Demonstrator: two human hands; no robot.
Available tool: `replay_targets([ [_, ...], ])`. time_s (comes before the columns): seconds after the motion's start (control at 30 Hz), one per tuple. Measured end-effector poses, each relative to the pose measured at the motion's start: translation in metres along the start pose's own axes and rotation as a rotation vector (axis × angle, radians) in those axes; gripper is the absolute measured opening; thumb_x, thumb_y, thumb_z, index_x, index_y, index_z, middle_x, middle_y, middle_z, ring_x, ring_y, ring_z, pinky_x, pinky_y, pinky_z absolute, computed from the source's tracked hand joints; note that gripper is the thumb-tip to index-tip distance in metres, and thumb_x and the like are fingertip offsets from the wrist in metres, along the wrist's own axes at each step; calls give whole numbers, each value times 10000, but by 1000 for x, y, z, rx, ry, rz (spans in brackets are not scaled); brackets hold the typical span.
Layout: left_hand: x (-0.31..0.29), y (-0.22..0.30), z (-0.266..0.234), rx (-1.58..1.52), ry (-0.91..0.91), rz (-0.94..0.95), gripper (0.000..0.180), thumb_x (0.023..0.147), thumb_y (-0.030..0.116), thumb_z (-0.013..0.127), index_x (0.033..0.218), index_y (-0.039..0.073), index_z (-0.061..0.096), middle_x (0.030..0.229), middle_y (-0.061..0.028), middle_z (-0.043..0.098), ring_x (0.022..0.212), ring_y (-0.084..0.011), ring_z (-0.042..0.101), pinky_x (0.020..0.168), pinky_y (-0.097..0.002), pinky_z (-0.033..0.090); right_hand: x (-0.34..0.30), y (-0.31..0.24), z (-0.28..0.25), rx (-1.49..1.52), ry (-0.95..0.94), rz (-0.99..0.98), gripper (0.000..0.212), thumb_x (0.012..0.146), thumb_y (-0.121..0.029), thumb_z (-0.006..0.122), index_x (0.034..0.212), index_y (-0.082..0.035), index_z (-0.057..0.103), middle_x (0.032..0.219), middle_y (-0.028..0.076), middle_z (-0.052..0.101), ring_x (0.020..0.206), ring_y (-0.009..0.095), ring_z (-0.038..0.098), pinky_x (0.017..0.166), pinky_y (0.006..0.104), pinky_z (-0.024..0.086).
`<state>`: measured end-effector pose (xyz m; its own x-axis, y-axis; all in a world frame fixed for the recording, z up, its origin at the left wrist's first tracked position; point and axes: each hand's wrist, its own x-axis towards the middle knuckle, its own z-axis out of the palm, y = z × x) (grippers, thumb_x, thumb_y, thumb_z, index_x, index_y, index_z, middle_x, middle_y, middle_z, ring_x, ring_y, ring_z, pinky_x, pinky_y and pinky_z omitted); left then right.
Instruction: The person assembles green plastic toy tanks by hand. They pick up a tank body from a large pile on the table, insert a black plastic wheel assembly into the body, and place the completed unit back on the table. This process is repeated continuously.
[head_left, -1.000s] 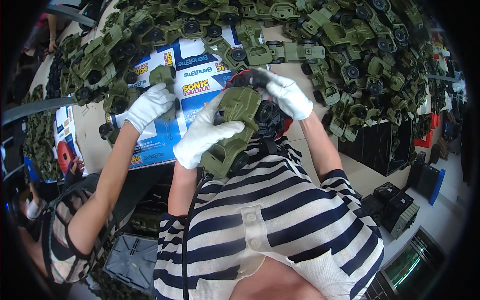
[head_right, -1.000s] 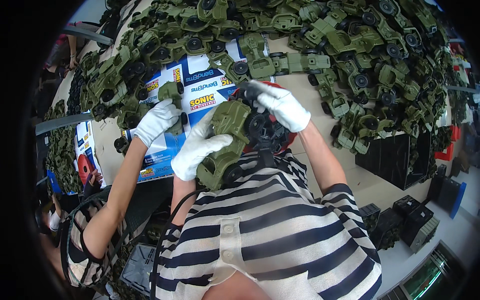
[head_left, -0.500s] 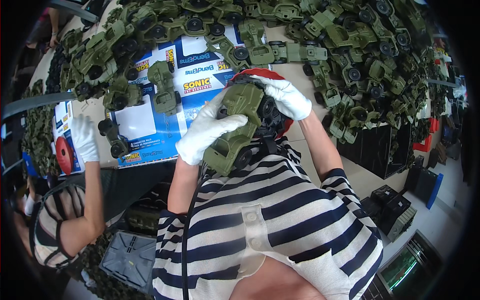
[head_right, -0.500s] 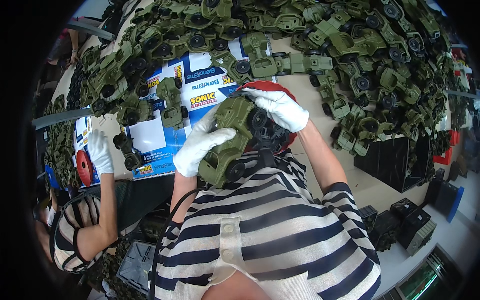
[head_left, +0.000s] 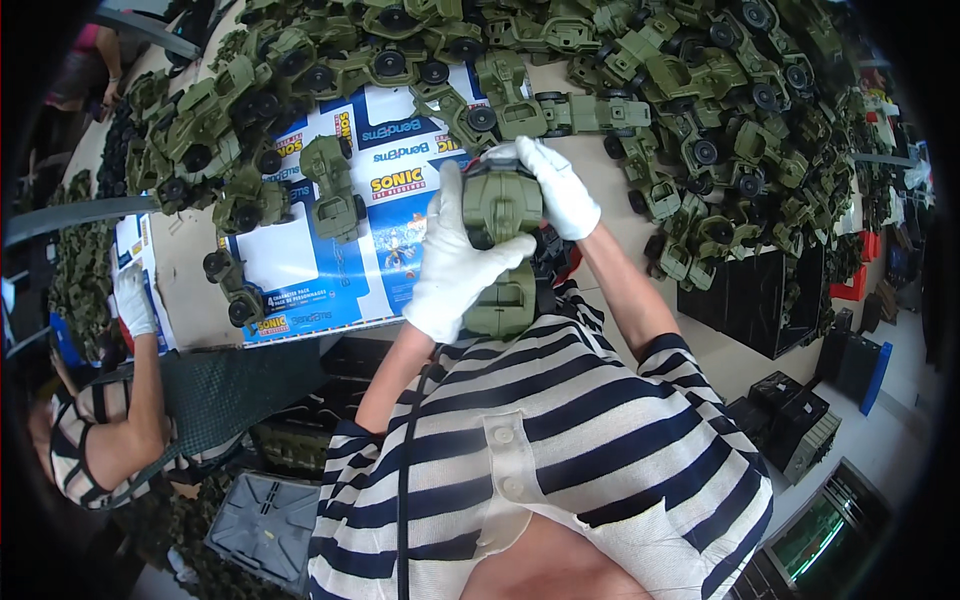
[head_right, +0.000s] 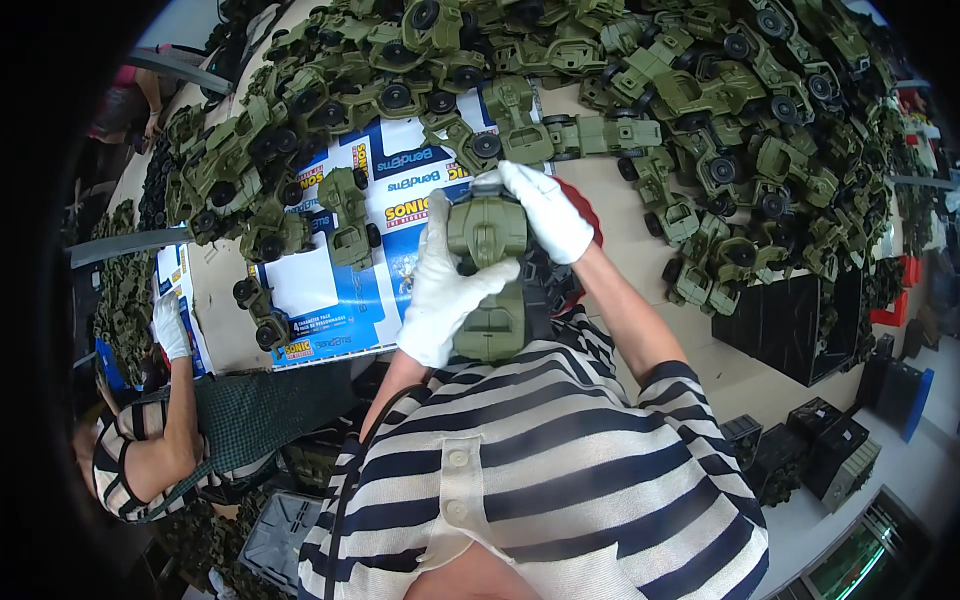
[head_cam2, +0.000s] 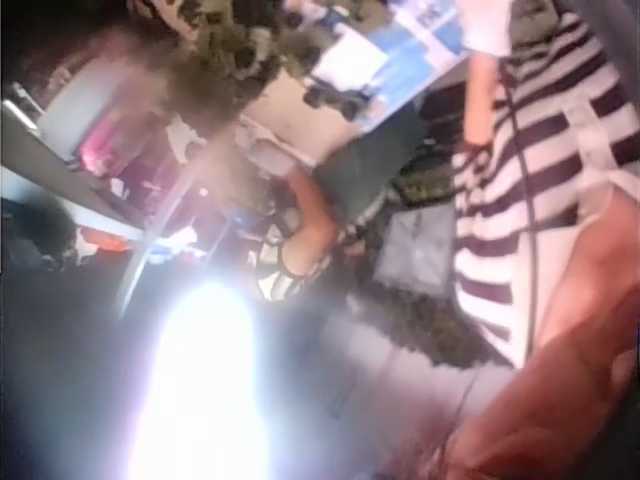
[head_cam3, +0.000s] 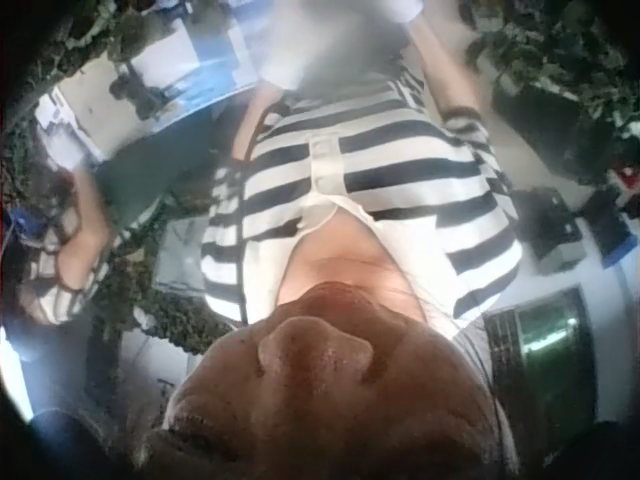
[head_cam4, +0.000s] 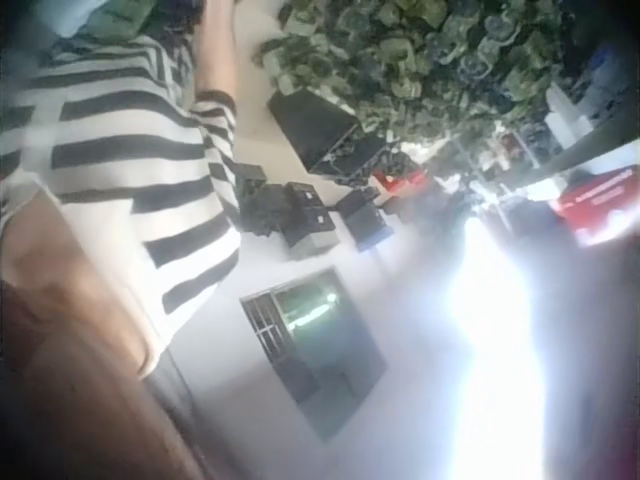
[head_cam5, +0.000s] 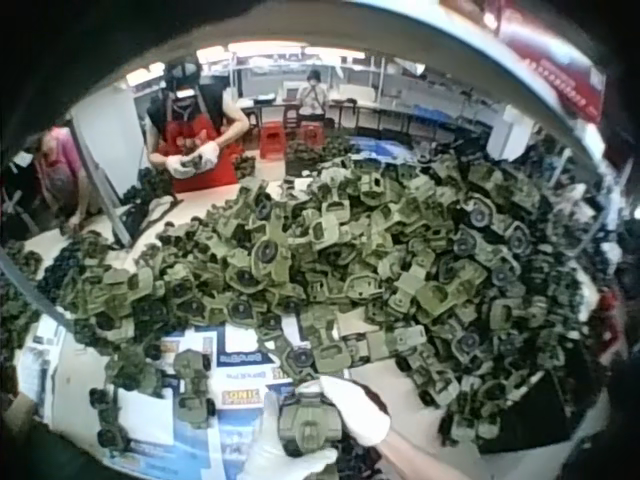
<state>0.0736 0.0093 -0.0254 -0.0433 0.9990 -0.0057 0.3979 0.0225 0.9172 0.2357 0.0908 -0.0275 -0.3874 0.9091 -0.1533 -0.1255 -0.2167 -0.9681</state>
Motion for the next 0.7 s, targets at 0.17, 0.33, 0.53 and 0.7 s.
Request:
replay_targets([
  [0.17, 19, -15, -8, -733, -165, 44, 936, 720, 311, 865, 1433, -14, 354, 1330, -154, 505, 1176, -212, 541, 1029, -346, 421, -8, -2, 16, -62, 13, -134, 423, 1059, -292, 374, 1089, 30, 646, 1143, 122, 653, 1097, 203, 589, 1008, 336, 417],
  [0.33, 28, -19, -14, -433, -63, 186, 694, 803, 363, 774, 1323, 2, 488, 1231, -149, 574, 1143, -249, 575, 996, -350, 443, -25, 14, 29, -442, 132, -371, 399, 893, -58, 514, 1290, -23, 542, 1215, 162, 608, 1161, 298, 584, 1020, 381, 429],
  [0.53, 25, -13, -7, -201, 121, 397, 279, 892, 197, 574, 1099, 12, 595, 1034, -170, 607, 925, -323, 615, 842, -386, 485, -33, 20, 44, -470, 271, -527, 276, 833, -15, 564, 1106, 6, 597, 1045, 175, 632, 979, 339, 630, 886, 394, 498],
  [0.7, 30, -26, -6, -53, 184, 334, 253, 941, 165, 534, 1106, -9, 616, 1016, -172, 635, 967, -313, 612, 899, -372, 462, -21, 34, 45, -394, 298, -341, 335, 899, -165, 636, 1191, -18, 563, 1131, 168, 608, 1072, 308, 594, 940, 392, 470],
])
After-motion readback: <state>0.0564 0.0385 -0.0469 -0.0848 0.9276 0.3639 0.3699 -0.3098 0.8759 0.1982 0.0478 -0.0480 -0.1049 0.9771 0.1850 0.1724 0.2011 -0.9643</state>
